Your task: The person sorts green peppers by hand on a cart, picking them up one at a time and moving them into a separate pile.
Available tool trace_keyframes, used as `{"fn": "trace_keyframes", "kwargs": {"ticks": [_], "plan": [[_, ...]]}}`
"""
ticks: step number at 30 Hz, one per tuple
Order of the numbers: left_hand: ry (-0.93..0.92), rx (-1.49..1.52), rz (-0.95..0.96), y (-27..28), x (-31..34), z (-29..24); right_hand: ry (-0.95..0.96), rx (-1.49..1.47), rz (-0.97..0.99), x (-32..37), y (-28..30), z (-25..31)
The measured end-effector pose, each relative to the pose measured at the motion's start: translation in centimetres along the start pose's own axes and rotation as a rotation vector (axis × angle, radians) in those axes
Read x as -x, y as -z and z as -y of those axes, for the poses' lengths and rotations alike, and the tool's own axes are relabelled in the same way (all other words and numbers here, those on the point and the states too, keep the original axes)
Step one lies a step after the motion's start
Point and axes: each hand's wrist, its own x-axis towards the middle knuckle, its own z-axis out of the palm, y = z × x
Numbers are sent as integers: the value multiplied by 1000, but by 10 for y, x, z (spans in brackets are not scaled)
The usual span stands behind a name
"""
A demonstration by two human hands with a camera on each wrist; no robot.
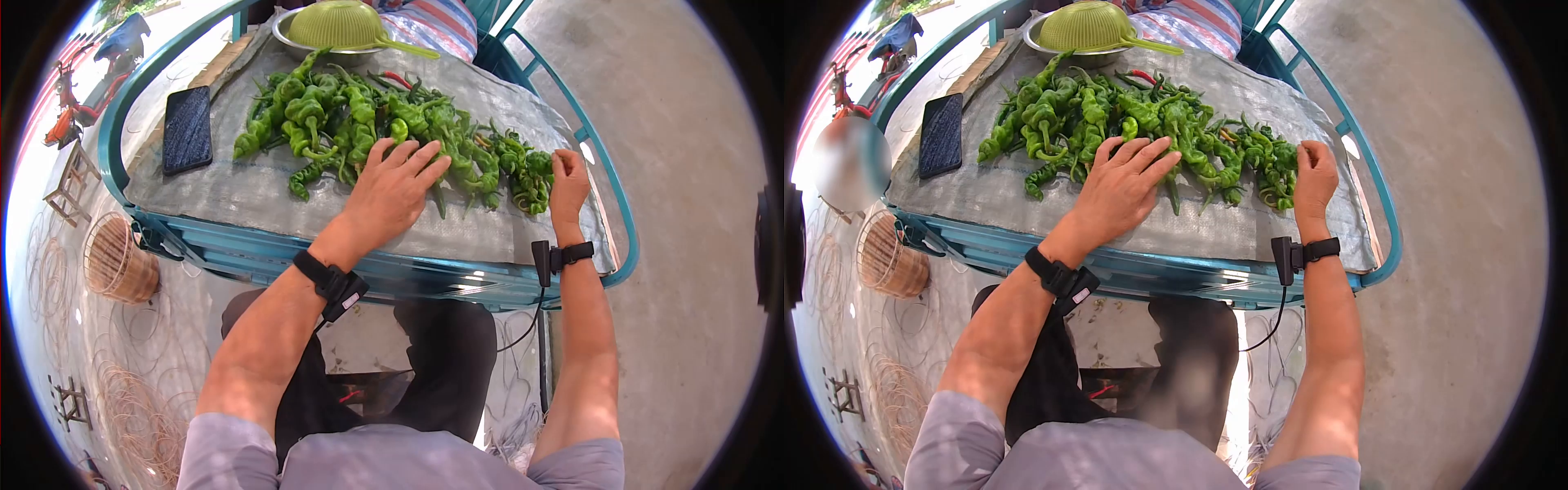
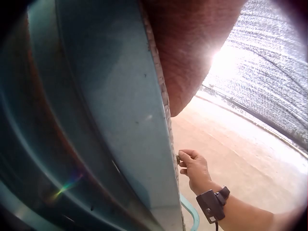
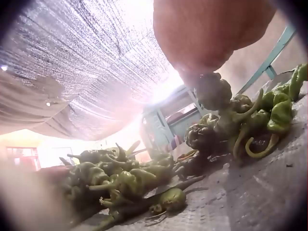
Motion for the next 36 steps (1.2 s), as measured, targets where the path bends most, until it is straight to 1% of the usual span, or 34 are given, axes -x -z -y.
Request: {"fn": "trace_keyframes", "kwargs": {"ticks": [3, 4, 7, 11, 14, 17, 20, 23, 24, 27, 28, 31, 34, 36], "plan": [[2, 4, -1, -2, 0, 0, -327, -498, -98, -2, 0, 0], [2, 2, -4, -2, 0, 0, -331, -611, -126, -2, -1, 9], [6, -4, -4, -3, 1, 0, -491, -875, -123, -2, -12, 35], [7, -10, 1, -3, -1, 0, -722, -1148, 9, 12, -39, 65], [5, 8, 6, -2, -1, 0, -870, -970, 444, 19, -36, 79], [8, 10, 3, -1, -1, 0, -801, -772, 736, 14, -19, 83], [8, 18, -4, -1, 0, 0, -626, -563, 526, 13, -24, 56], [10, 31, -15, -1, 0, 1, -246, 82, 369, 8, -22, 40], [10, 37, -18, -1, -1, 1, -292, 65, 388, 6, -21, 44], [13, 33, -15, -1, 0, -1, 43, 559, 415, 21, -27, 48], [12, 36, -15, -1, 0, -1, 4, 501, 477, 21, -28, 47], [9, 35, -18, 0, -1, 0, -54, 437, 453, 20, -33, 41], [9, 28, -12, 1, 0, 0, -438, -125, 429, 9, -36, 28], [11, 26, -8, 0, -1, -1, -665, -484, 318, 6, -31, 29]]}}
